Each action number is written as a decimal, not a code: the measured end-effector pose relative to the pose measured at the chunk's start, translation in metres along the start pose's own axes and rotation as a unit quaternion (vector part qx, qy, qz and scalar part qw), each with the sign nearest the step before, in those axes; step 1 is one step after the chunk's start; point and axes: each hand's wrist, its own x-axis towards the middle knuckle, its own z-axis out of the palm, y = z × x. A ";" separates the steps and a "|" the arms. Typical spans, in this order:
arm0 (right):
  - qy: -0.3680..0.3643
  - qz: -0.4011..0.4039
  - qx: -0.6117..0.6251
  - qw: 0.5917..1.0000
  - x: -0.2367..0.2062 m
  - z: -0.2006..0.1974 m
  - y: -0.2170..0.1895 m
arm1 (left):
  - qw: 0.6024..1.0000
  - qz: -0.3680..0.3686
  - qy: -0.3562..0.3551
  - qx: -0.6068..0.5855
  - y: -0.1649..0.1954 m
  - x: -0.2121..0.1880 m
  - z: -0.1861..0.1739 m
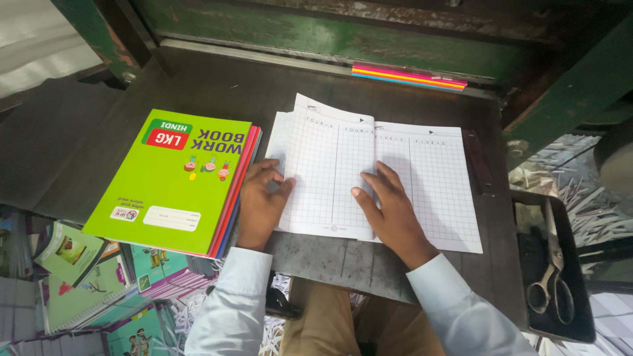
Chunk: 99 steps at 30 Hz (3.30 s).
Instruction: The person rubs the pages of an open grid notebook with a small rectangular object, then flips to the next page and repeats the rubbing. The person also picks up a pair of scissors at the end.
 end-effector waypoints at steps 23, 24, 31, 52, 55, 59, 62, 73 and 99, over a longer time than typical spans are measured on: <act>-0.007 0.005 -0.009 1.000 0.000 -0.051 0.028 | 0.988 -0.018 -0.040 0.150 0.004 0.009 0.001; -0.009 0.005 -0.007 1.000 -0.001 -0.051 0.027 | 0.987 -0.030 -0.055 0.149 0.005 0.011 -0.001; -0.022 0.037 0.009 0.999 0.000 -0.053 0.031 | 0.984 -0.034 -0.081 0.152 0.008 0.015 -0.006; 0.115 0.042 -0.255 0.959 0.017 -0.125 0.116 | 0.993 0.030 -0.045 0.102 -0.008 0.000 -0.002; 0.098 0.092 -0.271 0.953 0.019 -0.129 0.132 | 0.993 0.025 -0.047 0.104 -0.007 0.000 -0.003; 0.076 0.124 -0.283 0.948 0.021 -0.130 0.146 | 0.993 0.027 -0.042 0.103 -0.004 0.001 -0.002; 0.083 0.117 -0.268 0.953 0.022 -0.130 0.154 | 0.994 0.024 -0.036 0.101 -0.003 0.000 -0.003; 0.155 0.139 -0.197 0.958 0.022 -0.131 0.160 | 0.994 0.037 -0.027 0.100 -0.003 -0.001 -0.003; -0.005 -0.097 -0.050 0.994 -0.001 -0.063 0.001 | 0.993 0.045 -0.024 0.108 0.000 0.000 -0.002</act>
